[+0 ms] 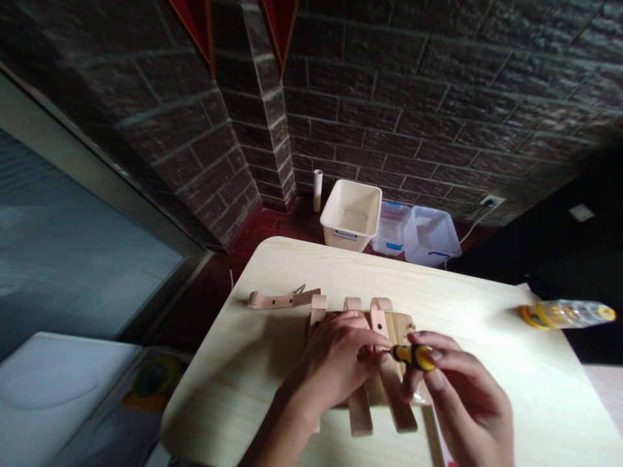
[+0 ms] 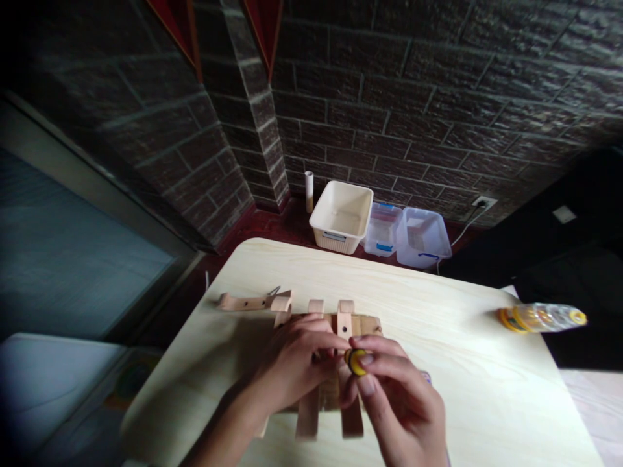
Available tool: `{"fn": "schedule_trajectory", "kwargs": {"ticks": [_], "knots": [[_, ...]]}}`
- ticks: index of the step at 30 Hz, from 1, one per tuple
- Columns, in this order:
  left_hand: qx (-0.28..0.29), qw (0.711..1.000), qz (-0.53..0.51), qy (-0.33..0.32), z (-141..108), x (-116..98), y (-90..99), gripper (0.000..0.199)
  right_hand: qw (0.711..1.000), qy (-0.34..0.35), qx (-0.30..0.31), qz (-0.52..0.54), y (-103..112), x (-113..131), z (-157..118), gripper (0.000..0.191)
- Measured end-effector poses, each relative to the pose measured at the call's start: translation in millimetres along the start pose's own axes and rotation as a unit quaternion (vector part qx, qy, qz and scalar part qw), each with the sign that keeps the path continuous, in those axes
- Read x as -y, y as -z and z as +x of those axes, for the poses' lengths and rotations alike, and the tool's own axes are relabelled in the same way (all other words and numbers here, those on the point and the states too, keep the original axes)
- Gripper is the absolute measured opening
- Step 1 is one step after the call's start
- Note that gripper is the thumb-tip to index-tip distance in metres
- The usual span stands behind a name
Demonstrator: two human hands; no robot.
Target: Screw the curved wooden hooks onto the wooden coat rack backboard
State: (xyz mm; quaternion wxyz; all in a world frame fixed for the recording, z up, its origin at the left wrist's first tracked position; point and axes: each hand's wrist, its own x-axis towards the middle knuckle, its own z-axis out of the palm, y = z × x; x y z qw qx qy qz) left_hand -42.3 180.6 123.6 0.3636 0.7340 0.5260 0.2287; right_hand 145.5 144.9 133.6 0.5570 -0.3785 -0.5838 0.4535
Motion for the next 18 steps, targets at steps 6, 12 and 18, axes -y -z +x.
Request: {"fn": "schedule_trajectory", "kwargs": {"ticks": [6,12,18], "knots": [[-0.001,1.0,0.006,0.016,0.8,-2.5,0.5,0.01,0.999,-0.024,-0.034,0.009,-3.6,1.6,-1.9,0.026],[0.003,1.0,-0.001,0.006,0.5,-0.5,-1.0,0.01,1.0,-0.015,-0.01,0.013,-0.9,-0.9,-1.6,0.029],[-0.002,1.0,-0.006,0.008,0.3,-0.8,-1.0,0.009,1.0,-0.016,-0.014,0.006,-1.5,1.0,-0.3,0.029]]}}
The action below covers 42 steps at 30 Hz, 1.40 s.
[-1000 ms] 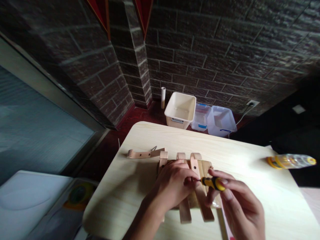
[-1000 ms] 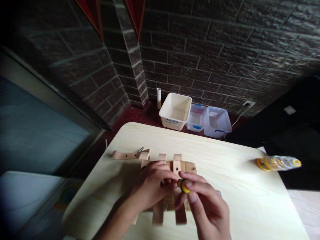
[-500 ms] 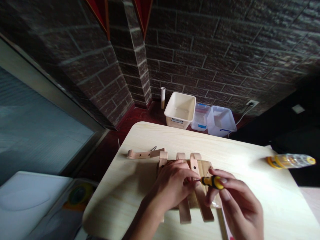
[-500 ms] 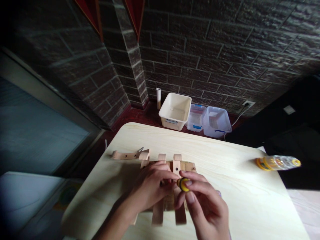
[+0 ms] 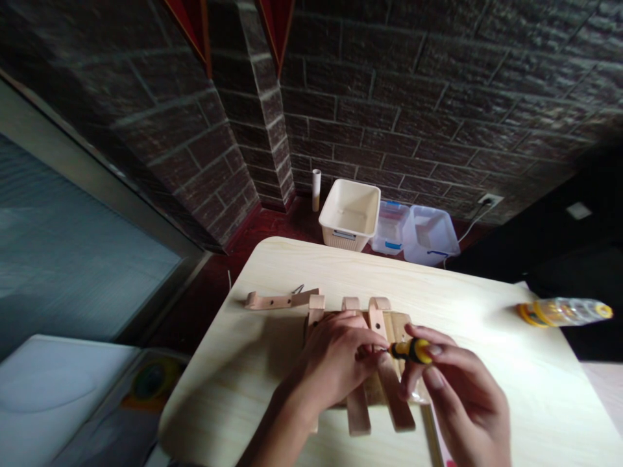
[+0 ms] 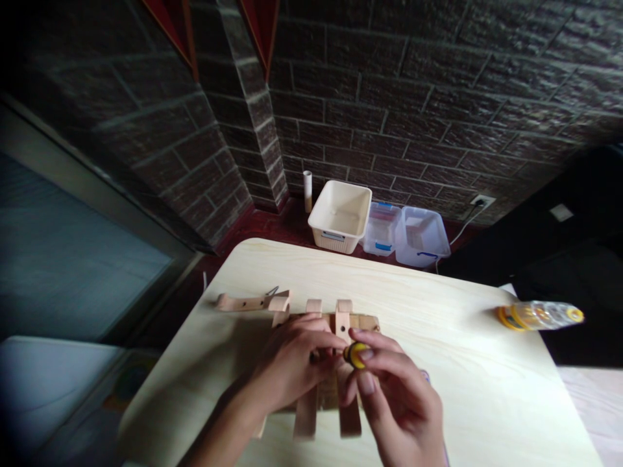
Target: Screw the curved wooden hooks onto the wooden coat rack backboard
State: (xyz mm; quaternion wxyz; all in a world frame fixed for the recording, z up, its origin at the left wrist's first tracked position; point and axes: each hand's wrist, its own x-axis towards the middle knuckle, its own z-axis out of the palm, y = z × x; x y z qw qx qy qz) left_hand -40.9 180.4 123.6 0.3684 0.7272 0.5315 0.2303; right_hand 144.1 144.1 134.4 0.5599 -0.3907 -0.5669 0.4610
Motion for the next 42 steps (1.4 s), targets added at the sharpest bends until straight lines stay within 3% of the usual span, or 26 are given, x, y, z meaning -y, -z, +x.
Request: {"fn": "schedule_trajectory", "kwargs": {"ticks": [6,16,32,42], "knots": [[-0.003,1.0,-0.007,0.002,-0.7,-1.0,0.1,0.008,1.0,-0.002,-0.017,0.0,-2.7,1.5,-1.0,0.026],[0.0,1.0,-0.006,-0.009,-1.6,-0.9,1.0,0.008,1.0,0.01,0.014,-0.006,0.0,-3.5,0.2,0.032],[0.0,1.0,0.003,-0.021,-0.3,0.5,-0.3,0.007,1.0,0.02,0.007,-0.006,-0.1,-2.3,0.2,0.033],[-0.005,1.0,0.005,-0.009,-1.6,-1.8,0.8,0.009,0.998,0.015,-0.033,-0.055,0.5,-3.9,-2.4,0.028]]}}
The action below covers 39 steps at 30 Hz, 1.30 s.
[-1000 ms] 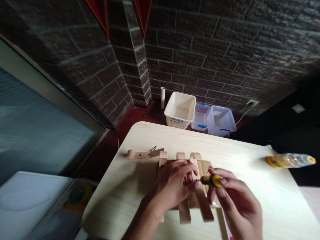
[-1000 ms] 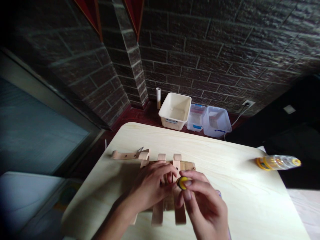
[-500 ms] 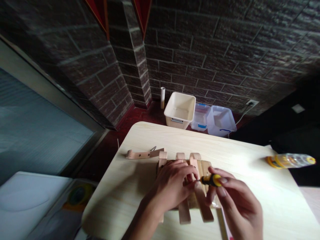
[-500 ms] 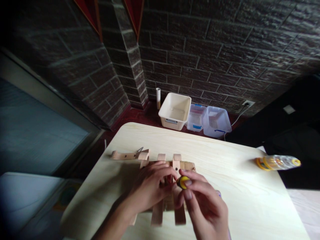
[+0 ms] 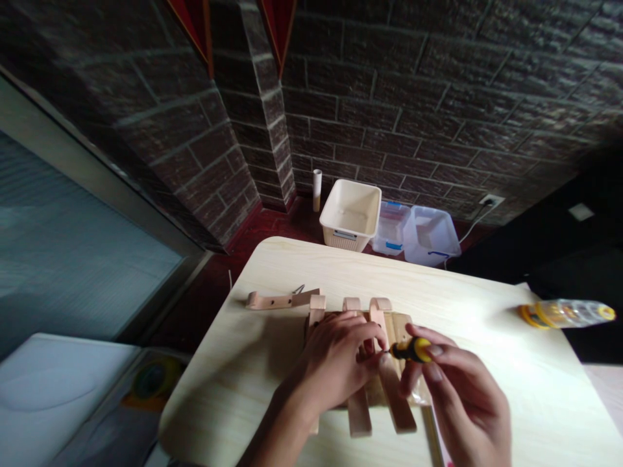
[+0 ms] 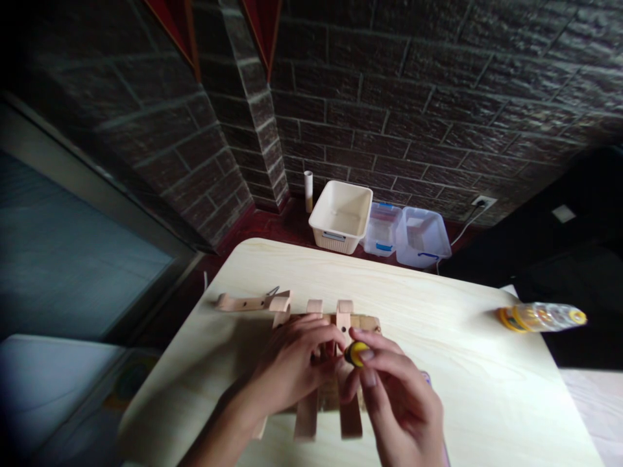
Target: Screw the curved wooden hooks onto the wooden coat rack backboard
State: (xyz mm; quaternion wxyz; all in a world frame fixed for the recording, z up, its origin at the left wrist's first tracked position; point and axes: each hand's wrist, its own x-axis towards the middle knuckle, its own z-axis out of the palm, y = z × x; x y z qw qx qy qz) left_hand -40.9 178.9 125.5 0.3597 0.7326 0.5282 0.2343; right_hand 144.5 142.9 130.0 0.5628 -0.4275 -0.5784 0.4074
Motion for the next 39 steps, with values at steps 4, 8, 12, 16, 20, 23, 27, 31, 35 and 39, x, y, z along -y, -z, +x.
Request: {"fn": "schedule_trajectory", "kwargs": {"ticks": [4,8,12,16,20,23,27,31,35,39], "knots": [[0.001,1.0,-0.001,-0.008,0.2,0.3,0.4,0.007,1.0,0.007,0.005,-0.003,0.6,-0.4,1.2,0.029],[-0.001,1.0,-0.001,-0.013,0.5,2.0,-0.8,0.007,1.0,0.014,0.009,-0.012,2.1,-2.3,2.1,0.03],[-0.001,1.0,-0.004,-0.016,0.3,4.4,-1.7,0.005,1.0,0.013,0.013,-0.02,3.5,-4.8,1.3,0.032],[0.001,1.0,-0.008,-0.029,0.2,6.4,-1.9,0.002,0.999,0.018,0.016,-0.031,4.2,-4.8,1.2,0.032],[0.001,1.0,-0.007,-0.024,0.8,6.0,-2.0,0.003,0.998,0.026,0.027,-0.049,4.0,-2.8,3.0,0.034],[0.006,1.0,-0.003,-0.018,1.1,4.2,-0.9,0.004,0.997,0.035,0.023,-0.063,3.7,-1.9,3.8,0.03],[0.012,1.0,-0.002,-0.012,1.4,2.1,0.7,0.005,0.997,0.036,0.016,-0.069,4.1,-3.3,1.8,0.03],[0.007,1.0,-0.006,-0.019,1.5,2.7,0.1,0.005,0.998,0.021,0.01,-0.061,4.5,-4.8,-0.5,0.032],[0.006,1.0,0.0,-0.021,1.8,4.2,-1.2,0.004,0.999,0.014,0.013,-0.034,2.9,-4.2,0.0,0.032],[0.009,1.0,0.002,-0.016,1.8,3.0,-0.6,0.003,0.999,0.012,0.022,-0.019,1.6,-3.7,1.7,0.032]]}}
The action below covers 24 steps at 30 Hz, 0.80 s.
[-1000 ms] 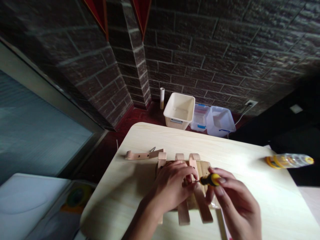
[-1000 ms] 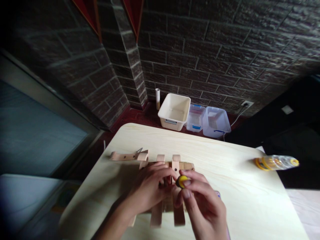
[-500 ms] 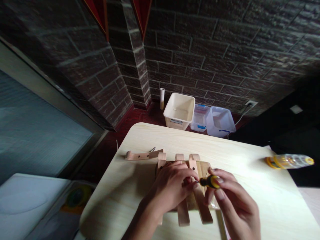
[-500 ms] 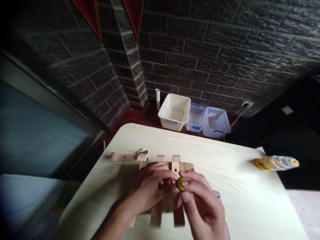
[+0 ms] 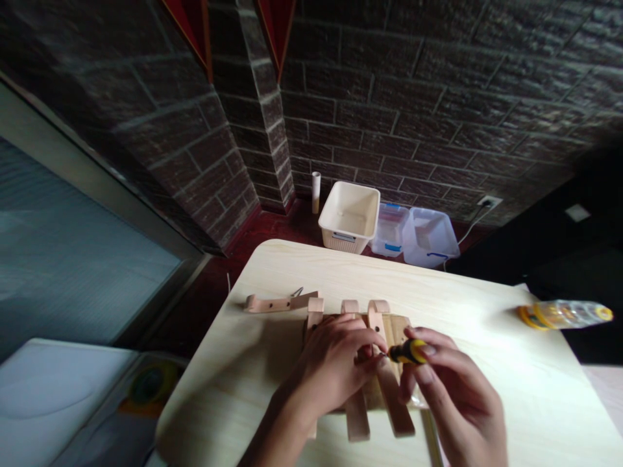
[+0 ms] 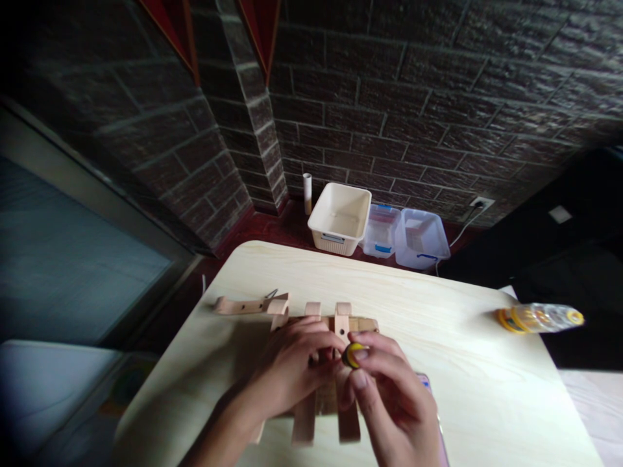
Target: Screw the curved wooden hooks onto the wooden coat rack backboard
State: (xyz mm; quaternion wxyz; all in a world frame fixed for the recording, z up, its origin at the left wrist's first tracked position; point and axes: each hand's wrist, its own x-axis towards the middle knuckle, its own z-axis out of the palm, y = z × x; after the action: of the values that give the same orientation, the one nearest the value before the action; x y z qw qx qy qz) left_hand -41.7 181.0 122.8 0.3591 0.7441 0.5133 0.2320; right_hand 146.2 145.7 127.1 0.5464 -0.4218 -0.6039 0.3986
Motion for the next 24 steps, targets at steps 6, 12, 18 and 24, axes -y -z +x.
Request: {"fn": "schedule_trajectory", "kwargs": {"ticks": [6,12,18,24], "knots": [[0.001,1.0,-0.008,0.001,-0.7,-1.7,2.5,0.005,0.999,0.006,-0.011,-0.043,0.5,-0.3,-1.1,0.029],[-0.002,1.0,-0.007,-0.005,-1.1,0.1,1.6,0.002,1.0,0.007,-0.019,-0.023,-0.1,-1.7,-1.7,0.028],[-0.005,1.0,-0.007,-0.001,-0.6,0.3,0.1,0.002,1.0,-0.001,-0.012,-0.001,0.7,-3.6,-2.7,0.029],[-0.011,1.0,-0.009,0.002,-1.5,-1.6,0.3,0.012,0.999,0.003,-0.032,-0.026,-1.3,-0.8,-1.6,0.025]]}}
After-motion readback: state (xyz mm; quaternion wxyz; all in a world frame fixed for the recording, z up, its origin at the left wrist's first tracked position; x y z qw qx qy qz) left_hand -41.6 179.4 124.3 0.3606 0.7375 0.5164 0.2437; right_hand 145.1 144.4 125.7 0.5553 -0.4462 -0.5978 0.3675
